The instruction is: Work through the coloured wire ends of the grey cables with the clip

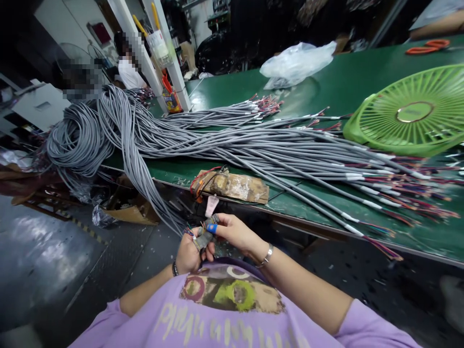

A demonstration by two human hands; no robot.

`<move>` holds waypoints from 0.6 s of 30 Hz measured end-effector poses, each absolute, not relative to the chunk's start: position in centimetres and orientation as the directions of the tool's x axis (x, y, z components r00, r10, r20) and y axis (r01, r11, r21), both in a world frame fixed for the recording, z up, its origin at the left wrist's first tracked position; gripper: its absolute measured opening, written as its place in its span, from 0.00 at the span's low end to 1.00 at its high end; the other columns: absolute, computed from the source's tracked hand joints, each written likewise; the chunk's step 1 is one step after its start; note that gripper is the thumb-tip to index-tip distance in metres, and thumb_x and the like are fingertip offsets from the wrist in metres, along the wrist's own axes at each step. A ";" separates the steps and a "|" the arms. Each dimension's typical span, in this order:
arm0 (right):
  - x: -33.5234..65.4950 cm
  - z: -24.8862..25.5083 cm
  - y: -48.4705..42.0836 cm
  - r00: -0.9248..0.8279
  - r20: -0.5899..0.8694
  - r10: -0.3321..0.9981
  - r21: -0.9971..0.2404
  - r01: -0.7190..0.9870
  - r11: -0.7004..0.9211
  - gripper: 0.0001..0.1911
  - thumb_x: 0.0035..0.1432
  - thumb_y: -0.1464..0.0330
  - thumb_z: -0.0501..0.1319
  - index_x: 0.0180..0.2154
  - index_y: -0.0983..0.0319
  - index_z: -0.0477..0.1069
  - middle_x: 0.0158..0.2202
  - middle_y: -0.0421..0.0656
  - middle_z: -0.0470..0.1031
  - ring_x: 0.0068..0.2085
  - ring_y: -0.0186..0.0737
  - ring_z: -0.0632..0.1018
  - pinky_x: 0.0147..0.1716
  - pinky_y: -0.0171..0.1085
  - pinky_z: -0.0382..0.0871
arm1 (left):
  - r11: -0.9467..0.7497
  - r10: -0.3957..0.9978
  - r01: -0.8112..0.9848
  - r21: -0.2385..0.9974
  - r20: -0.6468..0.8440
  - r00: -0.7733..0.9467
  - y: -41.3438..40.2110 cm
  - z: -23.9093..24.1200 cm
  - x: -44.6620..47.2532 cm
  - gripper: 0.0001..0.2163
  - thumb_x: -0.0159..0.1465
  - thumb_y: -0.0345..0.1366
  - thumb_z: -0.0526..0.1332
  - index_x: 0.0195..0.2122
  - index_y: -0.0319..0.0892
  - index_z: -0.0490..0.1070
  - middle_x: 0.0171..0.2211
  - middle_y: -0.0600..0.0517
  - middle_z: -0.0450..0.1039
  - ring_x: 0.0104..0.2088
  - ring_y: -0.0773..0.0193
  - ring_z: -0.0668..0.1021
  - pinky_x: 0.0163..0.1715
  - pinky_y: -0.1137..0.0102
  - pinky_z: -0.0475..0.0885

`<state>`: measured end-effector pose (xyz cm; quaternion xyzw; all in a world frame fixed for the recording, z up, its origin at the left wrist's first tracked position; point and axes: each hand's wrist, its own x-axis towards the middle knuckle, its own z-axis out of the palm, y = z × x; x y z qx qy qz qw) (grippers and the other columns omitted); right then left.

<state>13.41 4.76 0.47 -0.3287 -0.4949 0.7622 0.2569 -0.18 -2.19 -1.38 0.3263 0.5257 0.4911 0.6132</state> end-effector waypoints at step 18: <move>13.0 0.1 4.6 -0.609 -0.269 0.746 -0.910 -0.092 -0.403 0.17 0.43 0.58 0.69 0.26 0.64 0.70 0.22 0.37 0.69 0.23 0.29 0.66 0.25 0.32 0.59 | 0.284 0.939 -0.332 0.900 -0.331 -0.094 -2.4 -1.2 -0.2 0.16 0.53 0.47 0.64 0.21 0.38 0.65 0.13 0.53 0.69 0.10 0.72 0.69 0.08 0.79 0.50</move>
